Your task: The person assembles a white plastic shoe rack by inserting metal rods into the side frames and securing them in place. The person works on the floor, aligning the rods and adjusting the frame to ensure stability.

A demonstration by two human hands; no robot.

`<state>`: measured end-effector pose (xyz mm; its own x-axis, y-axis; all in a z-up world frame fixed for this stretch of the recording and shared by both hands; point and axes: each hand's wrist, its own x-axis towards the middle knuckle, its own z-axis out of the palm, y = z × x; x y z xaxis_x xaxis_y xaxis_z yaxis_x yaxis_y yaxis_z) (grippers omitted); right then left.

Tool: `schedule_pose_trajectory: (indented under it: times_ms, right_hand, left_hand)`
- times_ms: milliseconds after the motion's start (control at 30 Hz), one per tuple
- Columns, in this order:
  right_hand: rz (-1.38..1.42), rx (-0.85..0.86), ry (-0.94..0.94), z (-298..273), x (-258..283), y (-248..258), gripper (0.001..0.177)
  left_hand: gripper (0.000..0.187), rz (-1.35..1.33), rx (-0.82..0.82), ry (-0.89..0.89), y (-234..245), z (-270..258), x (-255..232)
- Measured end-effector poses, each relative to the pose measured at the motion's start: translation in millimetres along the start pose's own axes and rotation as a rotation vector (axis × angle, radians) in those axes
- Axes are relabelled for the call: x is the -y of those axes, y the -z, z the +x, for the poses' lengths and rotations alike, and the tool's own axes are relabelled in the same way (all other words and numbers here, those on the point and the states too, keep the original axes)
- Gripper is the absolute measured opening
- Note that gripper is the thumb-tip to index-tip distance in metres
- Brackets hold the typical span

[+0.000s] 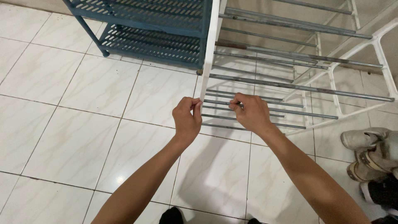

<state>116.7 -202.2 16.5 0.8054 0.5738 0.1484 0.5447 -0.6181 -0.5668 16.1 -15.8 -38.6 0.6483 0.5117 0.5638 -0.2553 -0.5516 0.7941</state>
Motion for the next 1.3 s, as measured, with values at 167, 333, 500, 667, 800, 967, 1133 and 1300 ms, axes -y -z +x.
schedule_pose_trajectory:
  times_ms: [167,333,500,667,800,967,1133,1300]
  right_hand:
    - [-0.005,0.101,-0.095,2.0,10.2,9.3,0.007]
    - [-0.076,-0.105,0.318,-10.8,22.7,18.2,0.007]
    - [-0.263,-0.222,0.593,-21.8,50.7,36.8,0.004]
    - [-0.369,-0.581,0.626,-20.8,75.7,57.1,0.015]
    - [-0.354,-0.589,0.534,-10.0,79.7,64.7,0.019]
    - [-0.315,-0.545,0.463,3.6,75.2,61.0,0.008]
    - [-0.213,-0.497,0.41,9.6,75.2,64.9,0.007]
    - [-0.177,-0.311,0.209,13.6,86.1,75.4,0.01]
  left_hand:
    - [0.003,0.005,0.057,0.016,4.1,4.4,-4.3]
    - [0.016,0.055,0.098,-0.01,14.2,13.7,-22.4]
    - [0.025,-0.07,0.029,-0.066,16.7,34.1,-58.1]
    - [0.021,-0.076,-0.022,-0.125,20.2,56.7,-82.3]
    - [0.016,-0.15,-0.052,-0.104,22.9,65.1,-87.1]
    - [0.022,-0.138,-0.063,-0.115,19.6,67.8,-85.7]
    - [0.015,-0.217,-0.109,-0.137,13.8,68.1,-83.0]
    - [0.018,-0.189,-0.119,-0.142,13.6,67.5,-81.0]
